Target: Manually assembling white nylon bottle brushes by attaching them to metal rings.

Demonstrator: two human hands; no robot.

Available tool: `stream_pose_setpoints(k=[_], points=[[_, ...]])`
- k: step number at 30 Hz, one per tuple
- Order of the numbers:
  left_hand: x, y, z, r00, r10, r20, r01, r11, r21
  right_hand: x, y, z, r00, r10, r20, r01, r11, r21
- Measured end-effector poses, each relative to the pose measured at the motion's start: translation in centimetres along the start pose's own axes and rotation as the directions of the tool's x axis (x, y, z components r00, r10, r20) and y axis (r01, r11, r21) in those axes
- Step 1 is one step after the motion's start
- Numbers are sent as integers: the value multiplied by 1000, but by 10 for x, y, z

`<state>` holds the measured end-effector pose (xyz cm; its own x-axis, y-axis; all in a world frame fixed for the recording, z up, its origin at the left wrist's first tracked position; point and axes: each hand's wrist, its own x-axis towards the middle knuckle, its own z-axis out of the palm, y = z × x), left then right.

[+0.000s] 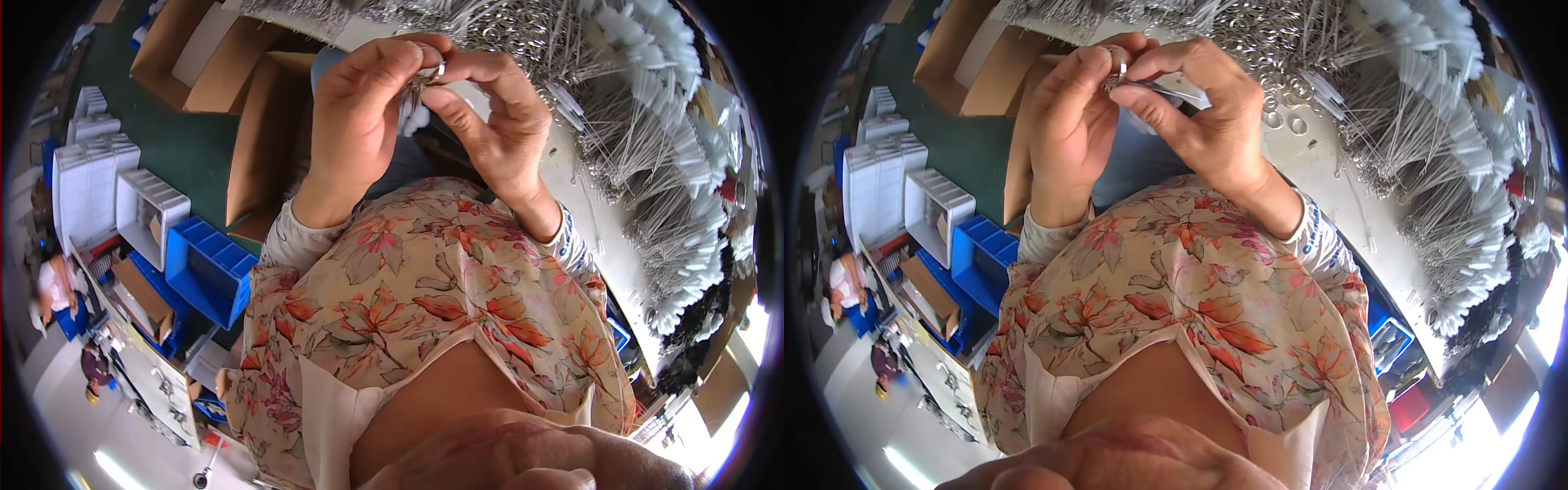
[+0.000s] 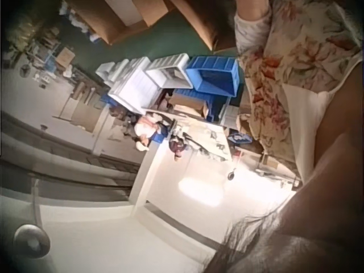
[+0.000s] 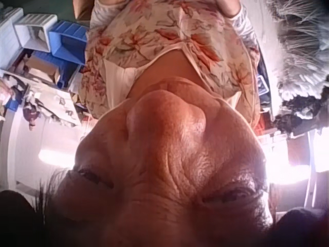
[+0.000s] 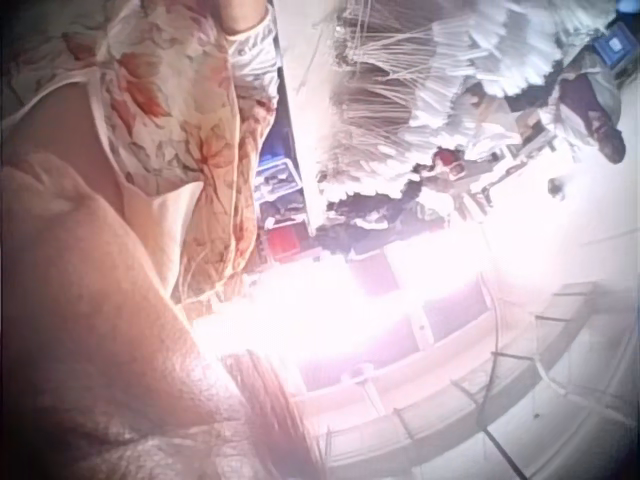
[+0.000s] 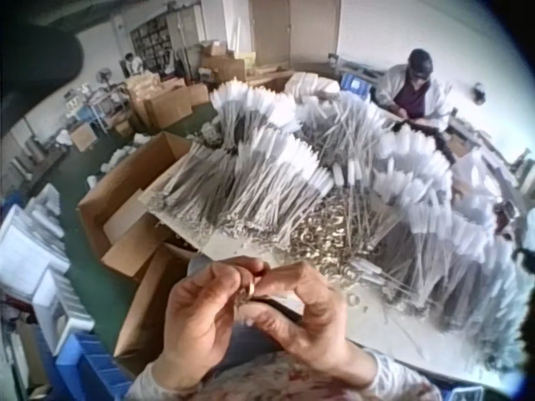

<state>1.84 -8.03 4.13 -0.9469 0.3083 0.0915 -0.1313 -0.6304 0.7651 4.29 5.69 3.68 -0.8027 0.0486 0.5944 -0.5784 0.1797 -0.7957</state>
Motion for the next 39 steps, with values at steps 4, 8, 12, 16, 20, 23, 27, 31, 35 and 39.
stream_pose_setpoints(k=[4,8,12,16,20,23,27,31,35,39], points=[[1,2,-12,965,248,81,-259,949,180,10,-6,6,999,19,41,-16,997,-71],[2,17,-34,958,242,157,-278,920,276,21,-6,16,951,275,140,-283,958,46],[2,41,-47,965,138,223,-235,831,505,32,7,24,791,508,341,-612,647,454],[-5,63,-78,927,-16,374,-332,426,842,32,22,37,571,491,658,-810,206,549],[-10,51,-120,865,-116,488,-422,358,833,6,44,48,309,494,813,-935,2,354],[-27,32,-168,962,-183,203,-123,375,919,-14,49,61,259,647,717,-965,152,211],[-56,-5,-261,987,-148,-58,84,173,981,-38,61,53,175,641,747,-985,113,133],[-120,-58,-346,949,-270,-163,75,-308,948,-54,66,46,141,709,691,-973,-30,229],[-156,-114,-379,789,-534,-303,13,-479,878,-63,78,34,156,752,640,-931,-105,350],[-147,-161,-412,763,-553,-335,15,-502,865,-63,76,31,143,777,613,-928,-111,357]])
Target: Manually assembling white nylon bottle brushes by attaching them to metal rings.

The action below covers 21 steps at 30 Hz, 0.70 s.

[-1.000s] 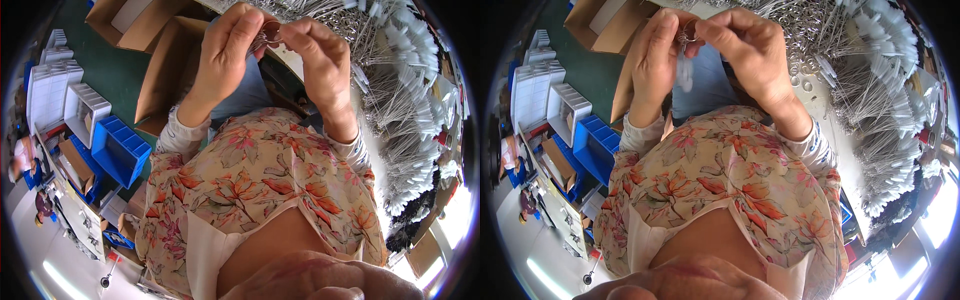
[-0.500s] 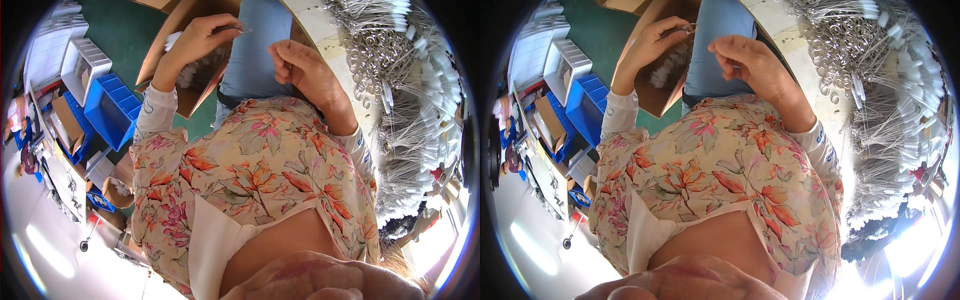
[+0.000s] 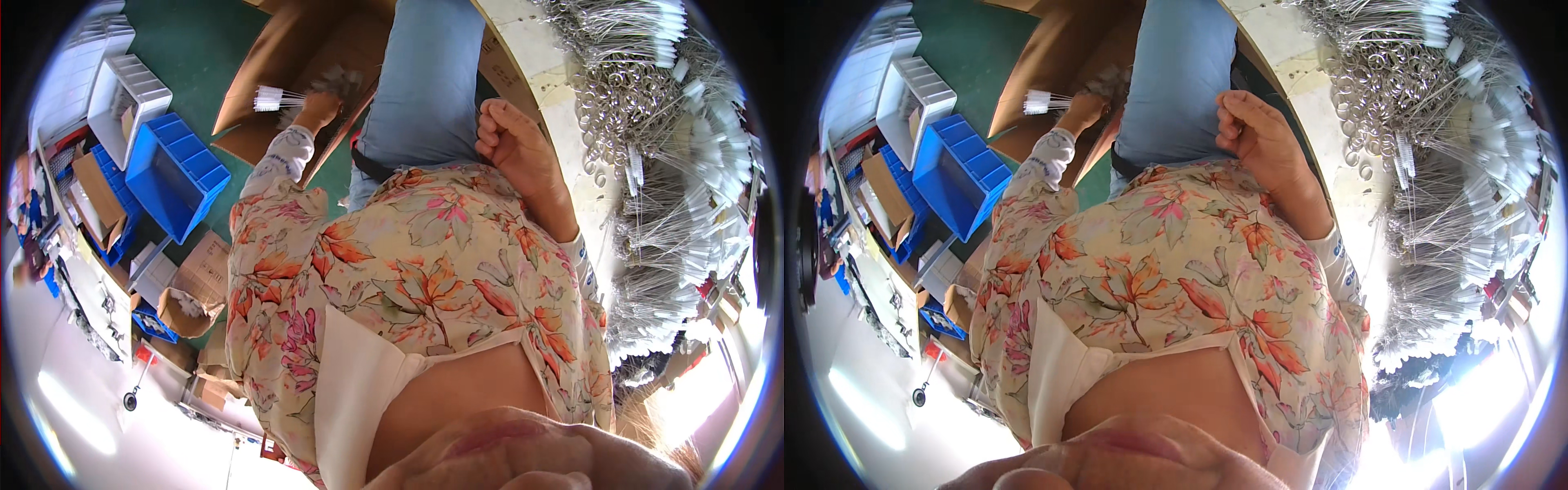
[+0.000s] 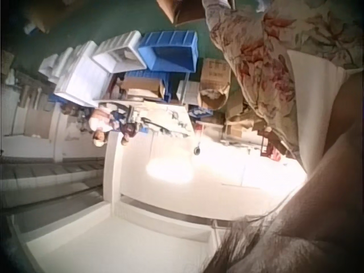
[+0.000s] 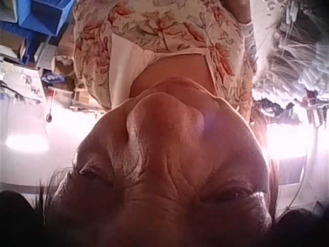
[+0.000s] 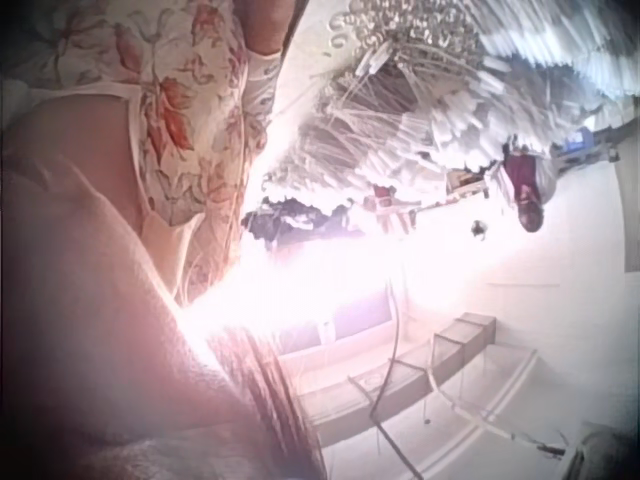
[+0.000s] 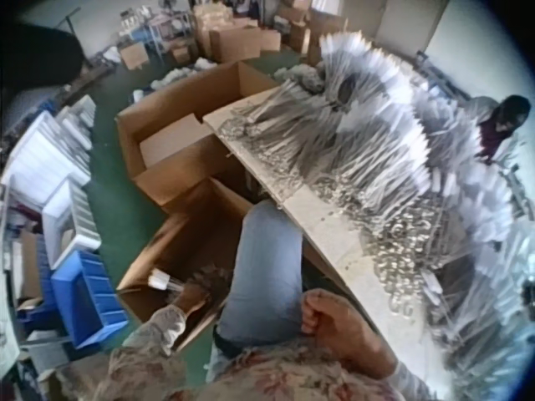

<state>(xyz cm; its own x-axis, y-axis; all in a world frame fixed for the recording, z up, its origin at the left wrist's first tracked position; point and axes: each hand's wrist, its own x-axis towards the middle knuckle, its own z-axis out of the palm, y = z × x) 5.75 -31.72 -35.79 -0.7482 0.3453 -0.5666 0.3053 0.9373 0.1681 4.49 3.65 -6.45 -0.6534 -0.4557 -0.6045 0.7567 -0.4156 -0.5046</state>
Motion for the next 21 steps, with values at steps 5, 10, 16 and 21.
stream_pose_setpoints(k=[5,10,16,21], points=[[19,-16,105,895,-8,-445,128,962,242,3,0,6,1000,5,-6,-6,1000,-18],[-8,-87,96,913,-406,-36,389,895,-220,-4,-4,1,993,-48,105,49,999,-4],[-35,-30,-93,719,-538,-440,145,735,-662,-17,2,-41,860,-479,177,506,750,-426],[-53,143,-302,563,-373,-737,-463,597,-656,-78,-3,-69,865,-459,-204,339,833,-437]])
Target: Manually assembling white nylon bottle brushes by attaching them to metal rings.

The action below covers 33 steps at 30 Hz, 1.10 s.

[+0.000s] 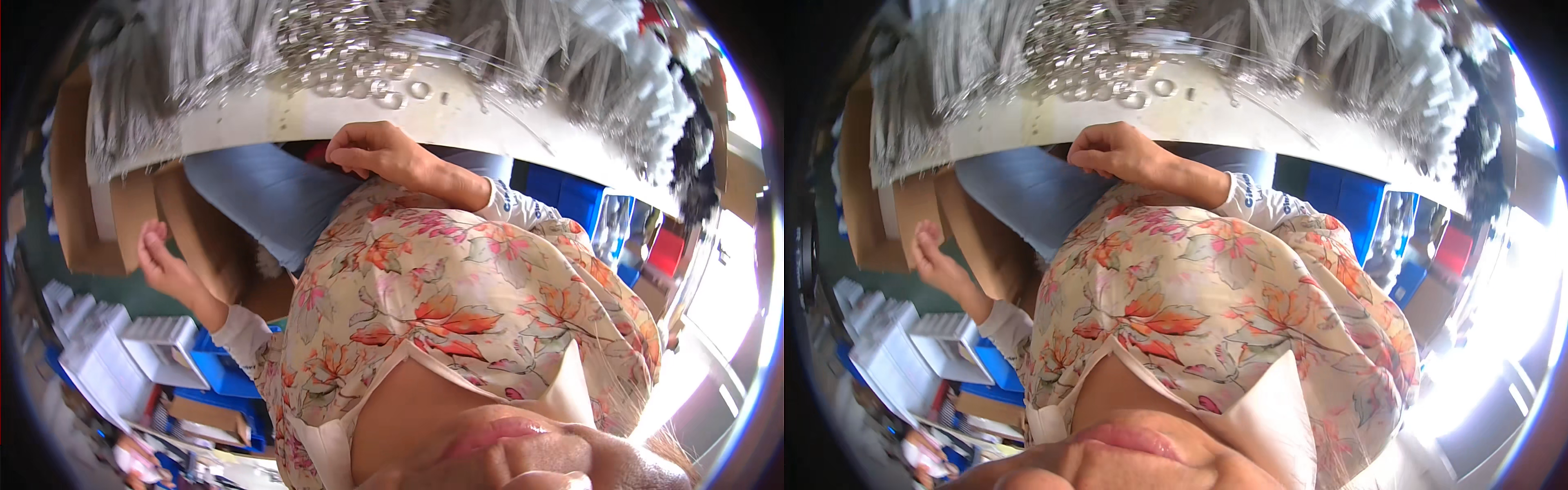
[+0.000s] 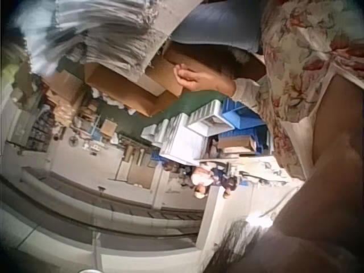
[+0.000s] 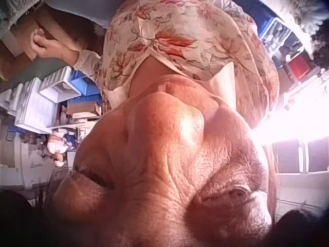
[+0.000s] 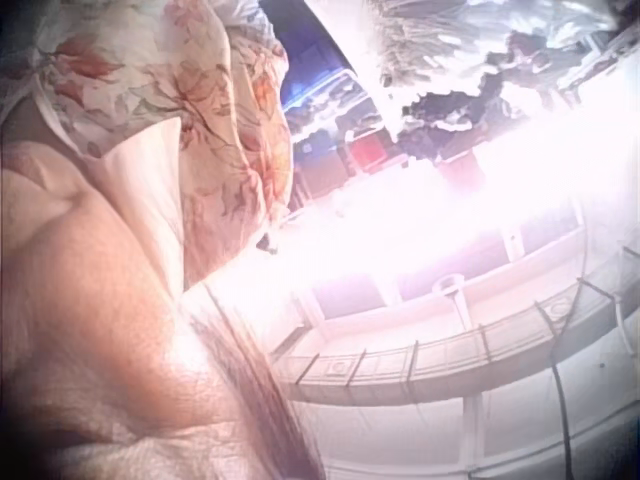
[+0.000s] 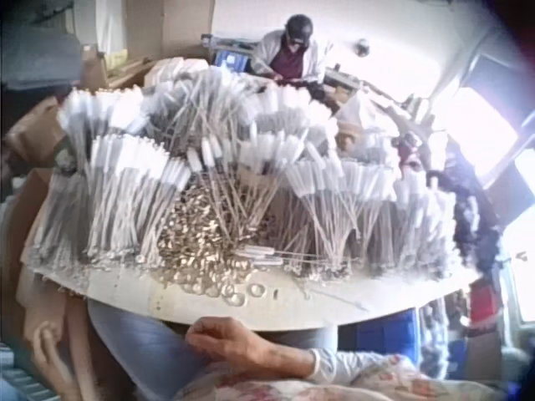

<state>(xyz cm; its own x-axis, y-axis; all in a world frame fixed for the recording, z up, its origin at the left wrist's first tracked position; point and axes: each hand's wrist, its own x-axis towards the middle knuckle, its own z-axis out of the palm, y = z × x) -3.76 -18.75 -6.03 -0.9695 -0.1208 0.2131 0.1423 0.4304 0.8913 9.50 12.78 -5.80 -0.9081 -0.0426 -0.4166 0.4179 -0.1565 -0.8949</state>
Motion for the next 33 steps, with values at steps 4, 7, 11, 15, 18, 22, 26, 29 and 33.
stream_pose_setpoints(k=[4,7,11,15,18,22,26,29,33], points=[[-11,90,53,899,363,245,-346,932,-110,-51,6,-28,892,-252,-374,126,935,-330],[-24,117,100,751,446,487,-314,890,-331,-79,18,-58,619,-554,-556,127,770,-626],[-34,136,139,585,559,588,-388,829,-403,-94,20,-87,390,-691,-609,-143,607,-781],[-21,143,144,442,653,615,-510,747,-426,-90,34,-89,347,-760,-549,-252,489,-835],[13,146,123,502,605,618,-531,780,-332,-88,27,-77,371,-806,-461,-313,359,-880],[55,147,109,640,489,593,-499,851,-164,-84,25,-71,367,-823,-434,-297,338,-893],[82,163,115,635,448,629,-571,821,-8,-83,22,-67,367,-813,-453,-306,354,-884],[93,172,132,649,426,631,-565,825,24,-83,24,-70,351,-824,-444,-297,352,-888],[95,179,159,588,420,692,-583,813,2,-82,23,-67,333,-834,-440,-282,357,-890]])
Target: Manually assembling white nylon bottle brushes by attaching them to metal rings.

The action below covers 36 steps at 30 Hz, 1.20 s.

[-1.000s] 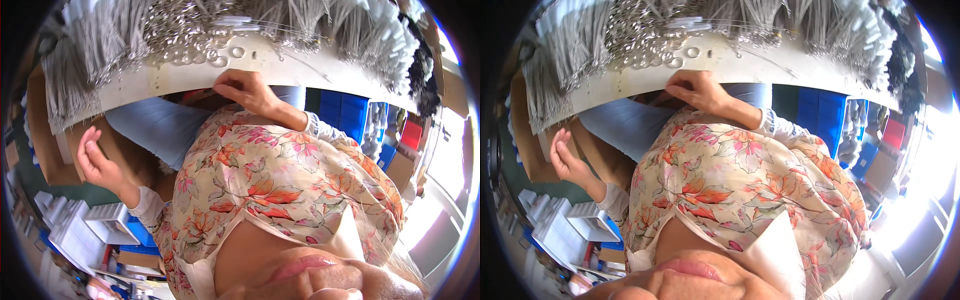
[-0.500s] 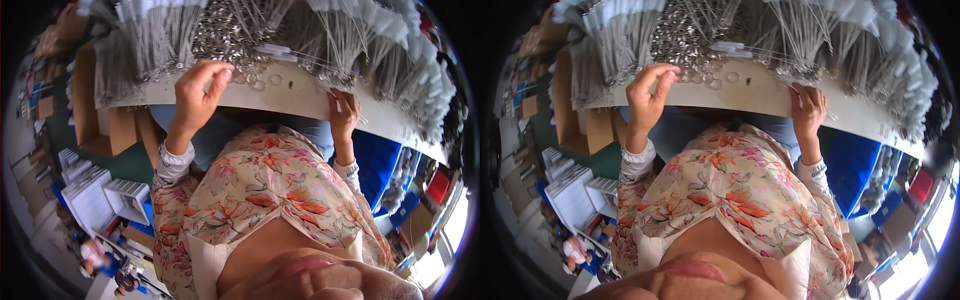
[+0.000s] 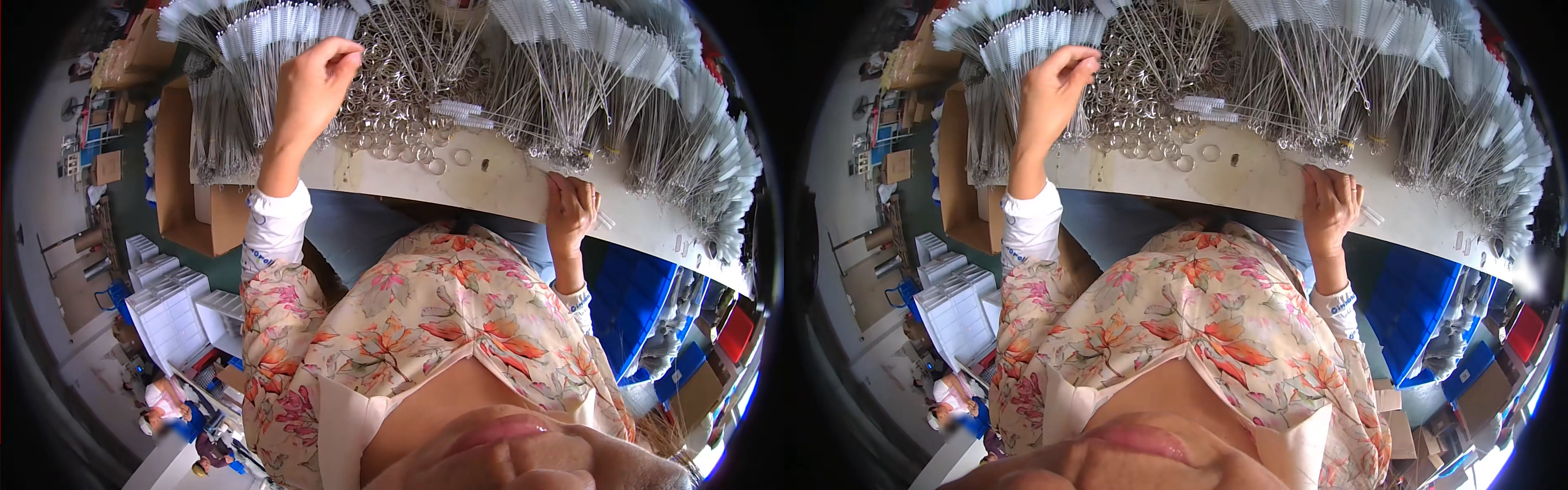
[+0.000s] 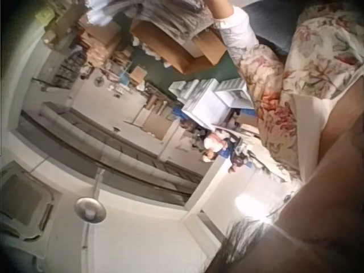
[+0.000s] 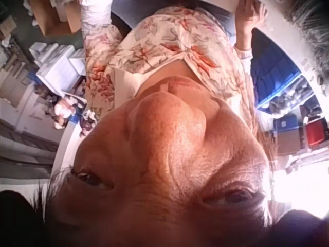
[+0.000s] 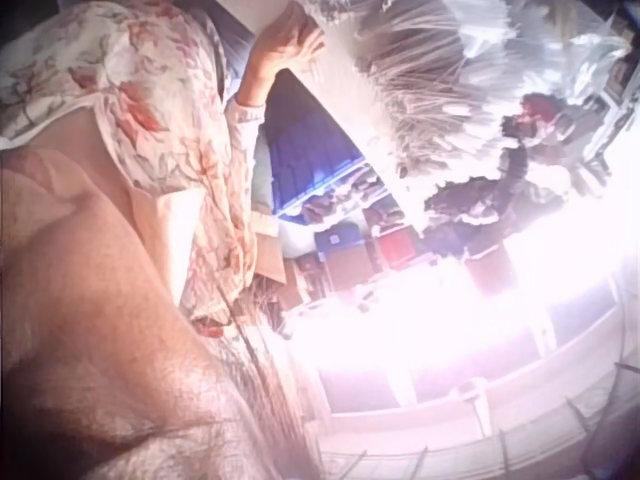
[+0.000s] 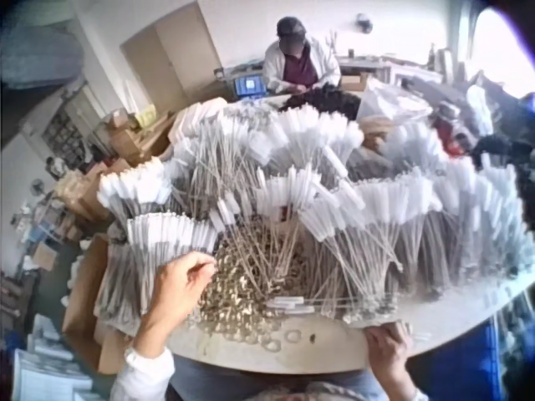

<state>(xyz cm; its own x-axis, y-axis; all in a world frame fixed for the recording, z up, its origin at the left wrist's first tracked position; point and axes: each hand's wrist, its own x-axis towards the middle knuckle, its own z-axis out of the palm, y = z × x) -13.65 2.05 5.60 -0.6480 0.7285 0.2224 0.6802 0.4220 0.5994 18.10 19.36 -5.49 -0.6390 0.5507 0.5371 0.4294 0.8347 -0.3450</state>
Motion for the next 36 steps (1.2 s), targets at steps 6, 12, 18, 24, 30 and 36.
stream_pose_setpoints(k=[6,12,18,24,30,36], points=[[14,27,50,982,146,122,-132,985,-113,-3,4,1,999,-16,-33,17,1000,22],[22,41,81,958,256,131,-287,871,398,-2,1,-1,997,-15,-80,19,999,45],[22,24,104,965,262,12,-248,896,368,24,-40,-21,992,-68,-104,101,925,365],[26,18,103,972,209,-112,-202,977,64,95,-65,6,965,-222,137,124,853,507],[35,22,121,897,440,-23,-405,844,351,138,-60,45,934,-320,162,240,892,382],[43,27,82,986,133,-99,-115,978,173,167,-56,71,940,-253,228,162,920,356]])
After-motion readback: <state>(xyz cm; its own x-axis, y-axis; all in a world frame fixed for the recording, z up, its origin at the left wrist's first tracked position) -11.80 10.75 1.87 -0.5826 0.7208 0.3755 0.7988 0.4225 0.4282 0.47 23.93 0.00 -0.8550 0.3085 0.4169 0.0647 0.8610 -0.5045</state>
